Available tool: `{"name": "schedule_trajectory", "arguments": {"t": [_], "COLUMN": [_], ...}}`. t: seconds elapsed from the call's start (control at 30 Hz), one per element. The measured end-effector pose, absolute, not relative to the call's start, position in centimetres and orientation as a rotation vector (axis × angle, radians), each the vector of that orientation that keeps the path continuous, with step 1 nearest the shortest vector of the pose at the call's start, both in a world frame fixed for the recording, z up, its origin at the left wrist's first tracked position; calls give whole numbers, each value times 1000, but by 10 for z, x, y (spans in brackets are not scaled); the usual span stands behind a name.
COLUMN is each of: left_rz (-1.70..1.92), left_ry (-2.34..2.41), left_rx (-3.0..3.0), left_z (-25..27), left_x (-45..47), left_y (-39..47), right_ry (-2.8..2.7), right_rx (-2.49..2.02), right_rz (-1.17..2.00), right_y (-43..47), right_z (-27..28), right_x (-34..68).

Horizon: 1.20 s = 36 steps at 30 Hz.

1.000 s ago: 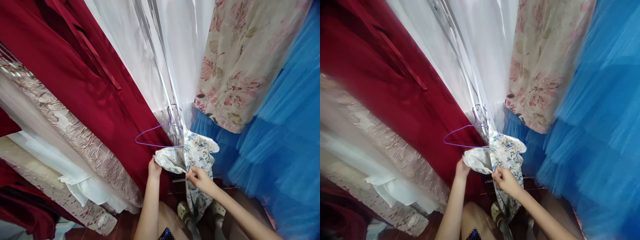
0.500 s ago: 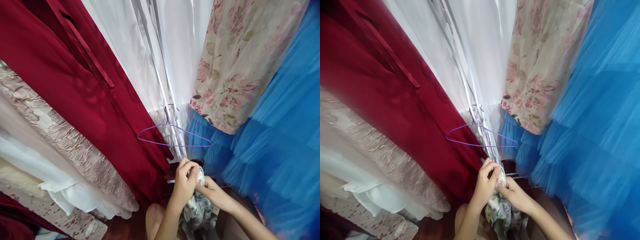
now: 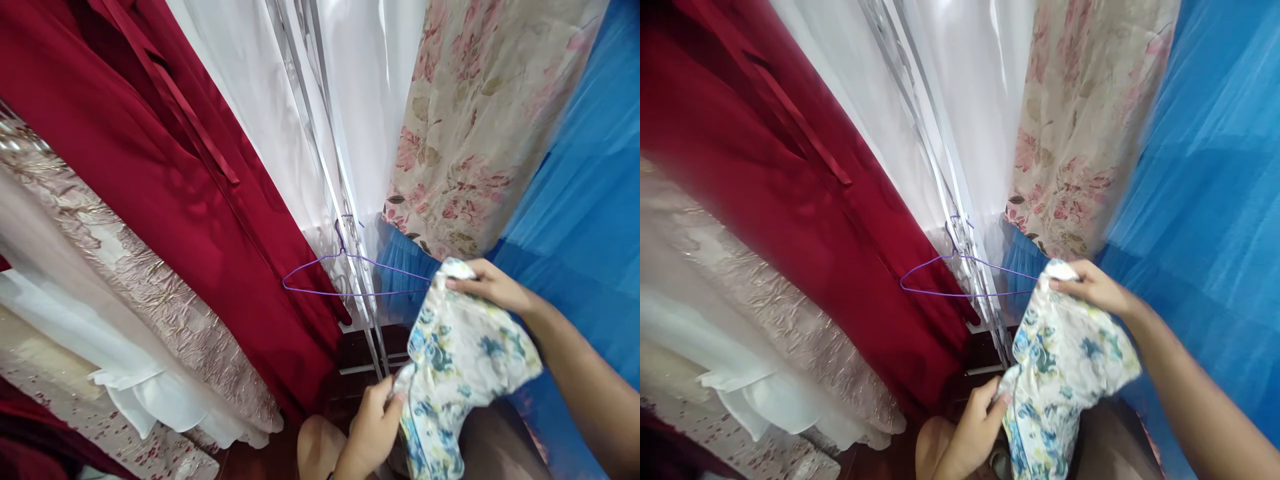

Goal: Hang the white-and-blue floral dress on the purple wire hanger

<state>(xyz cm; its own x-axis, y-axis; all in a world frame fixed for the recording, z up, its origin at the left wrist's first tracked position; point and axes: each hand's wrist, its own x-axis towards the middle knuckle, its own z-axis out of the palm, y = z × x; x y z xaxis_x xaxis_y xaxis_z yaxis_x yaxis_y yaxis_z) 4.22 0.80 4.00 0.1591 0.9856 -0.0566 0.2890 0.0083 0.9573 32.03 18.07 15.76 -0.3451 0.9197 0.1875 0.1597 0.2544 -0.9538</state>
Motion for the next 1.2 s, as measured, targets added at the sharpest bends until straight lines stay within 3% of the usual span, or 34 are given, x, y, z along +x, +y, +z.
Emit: {"name": "schedule_trajectory", "arguments": {"t": [0.17, 0.33, 0.53, 0.67, 0.77, 0.9, 1.0, 1.1, 1.2], "left_rz": [1203, 1357, 1179, 805, 732, 1010, 1334, 1441, 1578], "left_ry": [1312, 1122, 1440, 1664, 1843, 1902, 1657, 1327, 1374], "left_rx": [1438, 1167, 1277, 1815, 2135, 2285, 2177, 2074, 1963], "left_z": [87, 100, 77, 78, 101, 152, 180, 182, 165], "left_x": [31, -7, -95, -152, -179, -174, -141, -109, -101], "left_y": [25, 29, 34, 65, 99, 137, 153, 164, 174], "right_ry": [-1666, -1656, -1624, -1630, -1662, -1605, -1514, -1429, -1355], "right_rx": [-868, -788, -694, -640, -645, -653, -664, -683, -733], "right_rz": [1296, 1538, 1739, 1732, 1762, 1823, 1917, 1999, 2038], "right_y": [253, 261, 240, 235, 234, 235, 234, 232, 231], "right_z": [174, 160, 159, 169, 173, 171, 167, 161, 153], "right_x": [261, 216, 228, 231, 229, 228, 229, 229, 233]}}
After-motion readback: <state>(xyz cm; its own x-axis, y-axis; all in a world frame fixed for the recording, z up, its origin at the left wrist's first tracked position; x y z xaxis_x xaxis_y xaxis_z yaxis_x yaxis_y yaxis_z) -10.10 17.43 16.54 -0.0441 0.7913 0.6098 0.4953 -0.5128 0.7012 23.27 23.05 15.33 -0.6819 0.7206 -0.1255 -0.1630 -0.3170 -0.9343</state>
